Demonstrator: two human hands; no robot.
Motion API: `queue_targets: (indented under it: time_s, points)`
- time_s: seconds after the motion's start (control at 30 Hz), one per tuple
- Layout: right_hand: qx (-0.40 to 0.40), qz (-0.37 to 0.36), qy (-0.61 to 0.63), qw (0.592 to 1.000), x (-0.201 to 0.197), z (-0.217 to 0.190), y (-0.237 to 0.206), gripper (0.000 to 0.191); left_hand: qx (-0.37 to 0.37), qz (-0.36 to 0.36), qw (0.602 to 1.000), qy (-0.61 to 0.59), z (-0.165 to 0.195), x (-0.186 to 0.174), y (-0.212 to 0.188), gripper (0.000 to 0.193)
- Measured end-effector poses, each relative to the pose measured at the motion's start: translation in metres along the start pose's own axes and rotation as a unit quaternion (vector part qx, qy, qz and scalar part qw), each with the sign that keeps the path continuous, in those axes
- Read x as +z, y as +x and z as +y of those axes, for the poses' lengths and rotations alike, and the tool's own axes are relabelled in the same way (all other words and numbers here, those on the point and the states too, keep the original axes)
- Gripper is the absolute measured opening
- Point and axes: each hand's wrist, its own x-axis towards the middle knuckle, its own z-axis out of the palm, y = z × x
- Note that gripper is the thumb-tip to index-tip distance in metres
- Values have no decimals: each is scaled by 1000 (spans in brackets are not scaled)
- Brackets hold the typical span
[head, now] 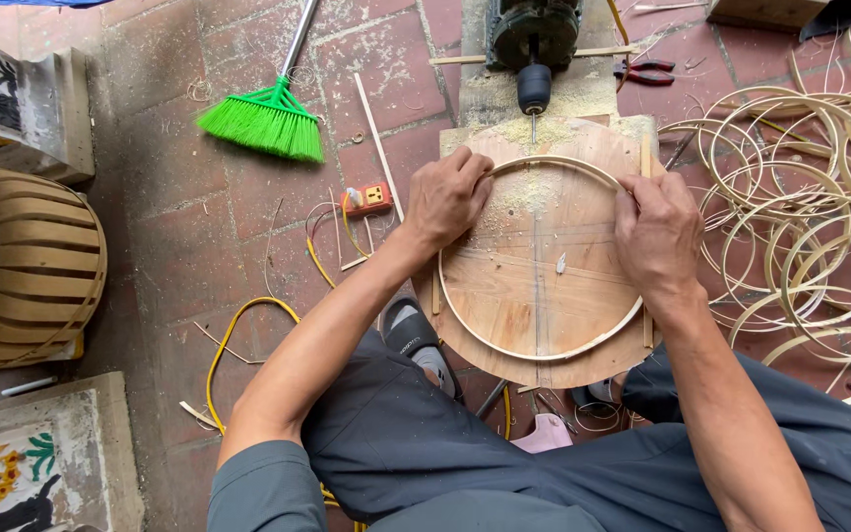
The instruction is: The person uses a drill press to drill holes into thin bamboo rings. They repeatedly pick up a ring, position it under the drill bit, and drill a hole before placing the finished ring on the floor.
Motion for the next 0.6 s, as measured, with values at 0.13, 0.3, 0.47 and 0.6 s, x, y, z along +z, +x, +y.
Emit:
queue_targets:
  time_s: [0.13,0.3,0.47,0.6]
  points:
    - [-11,31,4,999,10,3,3,10,-8,-25,1000,16,-2,-1,11,21]
    - [-8,24,-9,1000,11,8,6,10,1,-5,1000,28,-3,2,8,22]
    - [-10,3,17,1000,17,11,16,11,-32,-15,999,2,-5,2,6,20]
    - [-9,21,-32,999,20,6,17,15,-32,-11,999,8,-4,-2,7,20]
